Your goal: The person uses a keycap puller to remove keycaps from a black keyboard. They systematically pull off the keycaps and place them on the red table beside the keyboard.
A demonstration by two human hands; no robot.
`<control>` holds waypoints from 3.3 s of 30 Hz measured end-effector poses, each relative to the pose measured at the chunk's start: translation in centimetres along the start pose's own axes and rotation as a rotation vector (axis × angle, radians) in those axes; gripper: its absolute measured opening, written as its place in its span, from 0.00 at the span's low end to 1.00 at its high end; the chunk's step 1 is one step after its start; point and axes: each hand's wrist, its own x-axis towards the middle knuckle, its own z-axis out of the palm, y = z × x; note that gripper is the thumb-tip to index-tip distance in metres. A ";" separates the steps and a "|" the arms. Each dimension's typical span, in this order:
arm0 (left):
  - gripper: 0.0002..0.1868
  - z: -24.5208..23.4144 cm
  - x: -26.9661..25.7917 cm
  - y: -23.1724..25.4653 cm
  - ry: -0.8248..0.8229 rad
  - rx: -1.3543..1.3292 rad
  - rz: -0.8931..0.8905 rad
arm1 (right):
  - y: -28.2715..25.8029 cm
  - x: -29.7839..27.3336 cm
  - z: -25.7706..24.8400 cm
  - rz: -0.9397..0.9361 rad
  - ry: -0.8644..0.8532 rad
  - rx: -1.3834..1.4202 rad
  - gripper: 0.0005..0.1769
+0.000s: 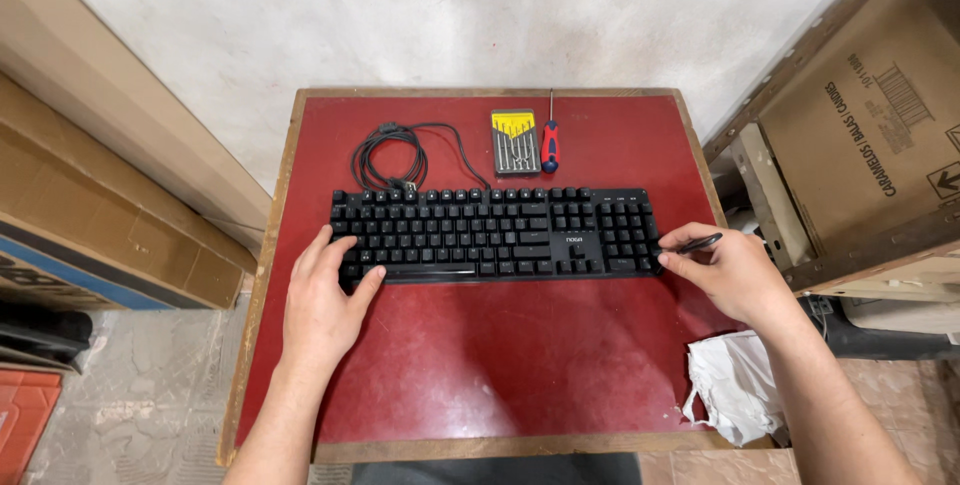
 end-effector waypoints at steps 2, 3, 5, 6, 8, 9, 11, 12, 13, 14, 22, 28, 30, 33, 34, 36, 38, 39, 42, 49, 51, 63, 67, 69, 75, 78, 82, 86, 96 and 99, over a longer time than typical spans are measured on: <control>0.34 0.3 0.0 -0.4 0.049 0.001 0.088 | 0.7 0.0 0.1 -0.072 0.043 -0.017 0.08; 0.34 0.5 -0.8 -0.3 0.030 0.000 0.073 | 0.6 -0.7 0.0 -0.059 0.024 -0.023 0.08; 0.34 0.1 0.0 -0.3 0.048 0.009 0.093 | -0.5 -0.7 -0.2 -0.038 0.024 -0.016 0.08; 0.34 -0.1 -0.1 -0.3 0.057 0.015 0.107 | -0.5 -0.7 0.0 -0.044 0.037 -0.005 0.08; 0.34 -0.1 0.0 -0.1 0.036 -0.005 0.092 | -0.5 -0.6 0.0 -0.057 0.030 -0.009 0.07; 0.34 0.0 -0.1 -0.1 0.046 -0.004 0.110 | -0.4 -0.6 0.0 -0.062 0.048 -0.002 0.07; 0.36 0.0 0.0 -0.2 0.012 0.008 0.041 | -0.4 -0.4 0.0 0.000 0.014 -0.021 0.09; 0.36 -0.1 0.2 0.0 0.016 0.011 0.048 | -0.8 -0.4 -0.2 -0.004 0.019 -0.016 0.09; 0.36 -0.2 0.4 0.0 0.004 0.007 0.028 | -1.2 -0.4 -0.4 0.021 0.011 -0.021 0.09; 0.36 -0.1 0.0 0.1 -0.015 0.003 0.001 | -1.3 -0.7 -0.5 0.050 -0.005 -0.030 0.09; 0.34 0.2 -0.3 2.6 0.043 0.021 0.175 | 0.1 0.0 -0.6 -0.099 0.065 -0.041 0.07; 0.45 6.8 0.7 15.8 -0.108 0.069 0.707 | 0.9 -0.1 -0.8 -0.150 0.050 0.026 0.06; 0.51 11.3 1.7 21.2 -0.191 0.090 0.806 | 0.7 -0.5 -1.3 -0.190 0.057 0.036 0.05; 0.71 17.7 2.8 26.5 -0.274 0.238 0.774 | -0.6 -1.9 -2.7 -0.319 0.144 0.128 0.09; 0.72 18.5 3.0 27.3 -0.295 0.229 0.787 | -1.5 -2.5 -3.1 -0.330 0.134 0.114 0.09; 0.73 19.3 3.1 28.2 -0.318 0.221 0.804 | -2.2 -3.2 -3.9 -0.336 0.126 0.102 0.08; 0.66 19.3 3.1 28.3 -0.376 0.028 0.782 | -2.1 -3.4 -4.5 -0.330 0.118 0.121 0.08; 0.66 18.5 3.1 28.4 -0.379 0.028 0.785 | -2.1 -3.5 -4.7 -0.326 0.120 0.122 0.08; 0.56 16.6 2.6 27.9 -0.496 -0.338 0.728 | -1.9 -3.8 -4.6 -0.294 0.087 0.204 0.07; 0.34 15.9 0.6 27.1 -0.572 -0.777 0.453 | -0.7 -4.6 -3.4 -0.360 0.050 0.535 0.07; 0.35 15.3 0.3 27.4 -0.594 -0.812 0.397 | -0.1 -4.8 -2.9 -0.385 0.071 0.546 0.07; 0.22 17.2 -1.0 26.8 -0.453 -0.874 0.423 | 0.8 -4.2 0.0 -0.279 -0.054 0.660 0.14; 0.17 18.4 -1.5 26.3 -0.329 -0.987 0.584 | 1.4 -4.3 2.3 -0.177 -0.095 0.904 0.22; 0.16 18.5 -1.5 26.3 -0.322 -0.978 0.604 | 1.7 -4.2 2.3 -0.157 -0.085 0.921 0.20; 0.12 18.0 -1.9 26.7 -0.301 -0.984 0.592 | 2.1 -3.9 2.2 -0.175 -0.087 0.925 0.21; 0.11 18.2 -1.8 27.1 -0.300 -1.016 0.542 | 3.4 -2.9 2.9 -0.188 -0.067 0.949 0.20; 0.08 19.3 -1.9 26.3 -0.267 -0.985 0.532 | 2.9 -2.8 3.1 -0.190 -0.039 0.961 0.18; 0.08 17.3 -0.9 23.5 -0.152 -0.802 0.511 | 2.2 -2.1 2.3 -0.179 -0.010 0.813 0.15; 0.11 -0.8 5.4 3.0 0.172 -0.201 -0.142 | 4.0 3.1 4.8 0.022 0.156 0.531 0.14; 0.14 -0.3 4.6 1.3 0.019 -0.286 -0.450 | 3.5 2.7 5.3 0.050 0.157 0.517 0.15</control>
